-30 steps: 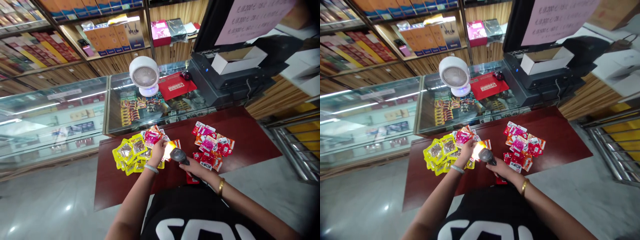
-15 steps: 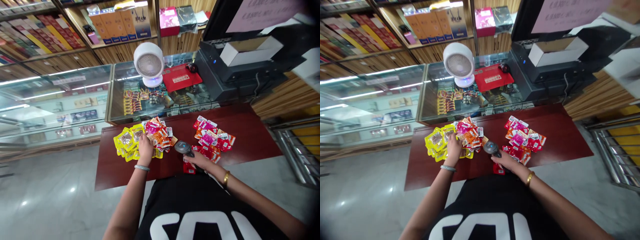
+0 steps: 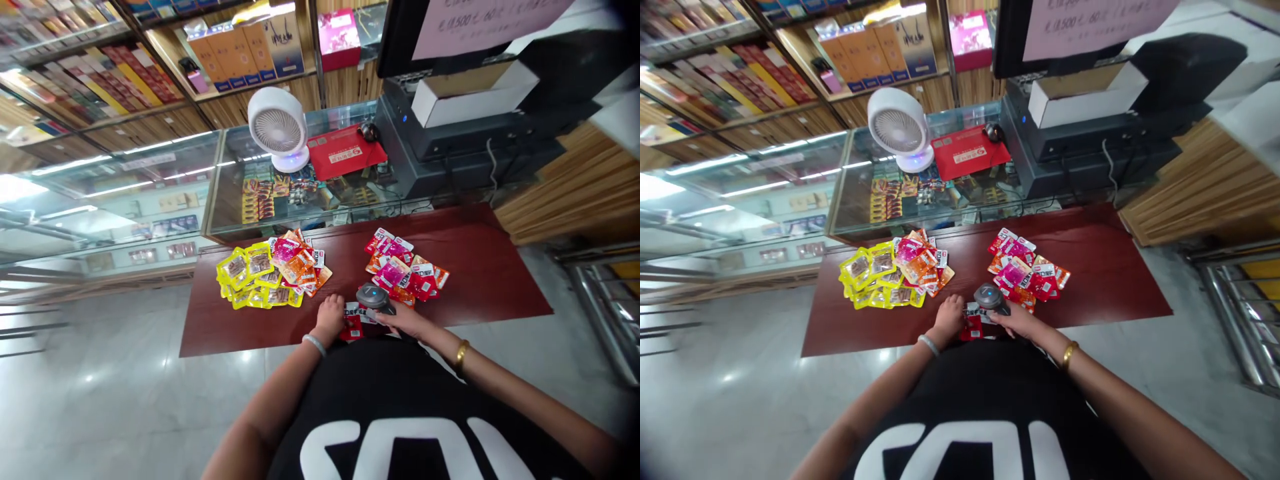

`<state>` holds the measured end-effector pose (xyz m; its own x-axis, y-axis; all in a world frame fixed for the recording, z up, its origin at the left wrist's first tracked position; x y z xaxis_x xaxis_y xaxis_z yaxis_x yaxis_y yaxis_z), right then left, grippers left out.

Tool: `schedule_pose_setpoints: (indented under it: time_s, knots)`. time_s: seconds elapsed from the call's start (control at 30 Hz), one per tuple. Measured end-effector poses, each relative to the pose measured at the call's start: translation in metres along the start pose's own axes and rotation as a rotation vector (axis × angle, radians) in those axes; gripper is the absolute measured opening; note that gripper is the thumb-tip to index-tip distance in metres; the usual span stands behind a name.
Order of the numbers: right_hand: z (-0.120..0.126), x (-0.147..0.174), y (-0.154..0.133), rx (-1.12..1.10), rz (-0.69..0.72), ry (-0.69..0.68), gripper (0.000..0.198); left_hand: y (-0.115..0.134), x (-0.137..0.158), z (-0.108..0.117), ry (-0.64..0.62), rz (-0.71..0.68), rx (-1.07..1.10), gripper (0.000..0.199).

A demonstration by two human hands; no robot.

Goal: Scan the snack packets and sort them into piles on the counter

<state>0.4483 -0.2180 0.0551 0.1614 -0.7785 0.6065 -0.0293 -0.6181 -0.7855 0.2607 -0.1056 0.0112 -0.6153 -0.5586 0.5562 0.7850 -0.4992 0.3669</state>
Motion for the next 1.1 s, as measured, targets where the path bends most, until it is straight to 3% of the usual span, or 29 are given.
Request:
schedule_pose_setpoints:
  time_s: [0.1, 0.2, 0.3, 0.4, 0.63, 0.73, 0.87, 1.0, 1.1]
  knots:
    - [0.004, 0.000, 0.003, 0.003, 0.000, -0.046, 0.051, -0.013, -0.002, 0.005, 0.004, 0.188, 0.230, 0.040]
    - [0.005, -0.006, 0.006, 0.050, 0.006, -0.077, 0.053, -0.030, 0.000, 0.015, 0.172, 0.339, 0.481, 0.035]
    - [0.002, -0.015, 0.007, 0.103, 0.015, -0.117, 0.053, -0.041, 0.004, 0.025, 0.348, 0.301, 0.716, 0.038]
    - [-0.004, -0.025, 0.003, 0.095, 0.042, -0.175, 0.054, -0.049, 0.008, 0.031, 0.428, 0.262, 0.839, 0.040]
    - [-0.019, -0.042, -0.010, 0.118, 0.050, -0.231, 0.052, -0.060, 0.011, 0.034, 0.444, 0.329, 0.812, 0.031]
    - [-0.025, -0.046, -0.009, 0.118, 0.038, -0.225, 0.052, -0.066, 0.013, 0.037, 0.417, 0.339, 0.787, 0.038]
    - [-0.029, -0.050, -0.006, 0.089, 0.033, -0.195, 0.048, -0.077, 0.019, 0.048, 0.366, 0.379, 0.609, 0.052]
    - [-0.033, -0.051, -0.003, 0.074, 0.027, -0.185, 0.047, -0.087, 0.024, 0.058, 0.265, 0.434, 0.382, 0.052]
    - [-0.035, -0.049, -0.001, 0.069, 0.011, -0.167, 0.045, -0.089, 0.025, 0.063, 0.266, 0.450, 0.304, 0.053]
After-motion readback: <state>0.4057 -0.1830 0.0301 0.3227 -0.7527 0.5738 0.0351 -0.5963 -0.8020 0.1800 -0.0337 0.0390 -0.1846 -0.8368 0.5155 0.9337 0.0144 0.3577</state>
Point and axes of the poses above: each hand's wrist, its own x-axis away from the middle knuckle, its own z-axis out of the back of the hand, y = z × x, the point moved 3 cm from there along -x, towards the middle knuckle, and after that the axes turned 7 degrees about -y, right-handed, at the moved point
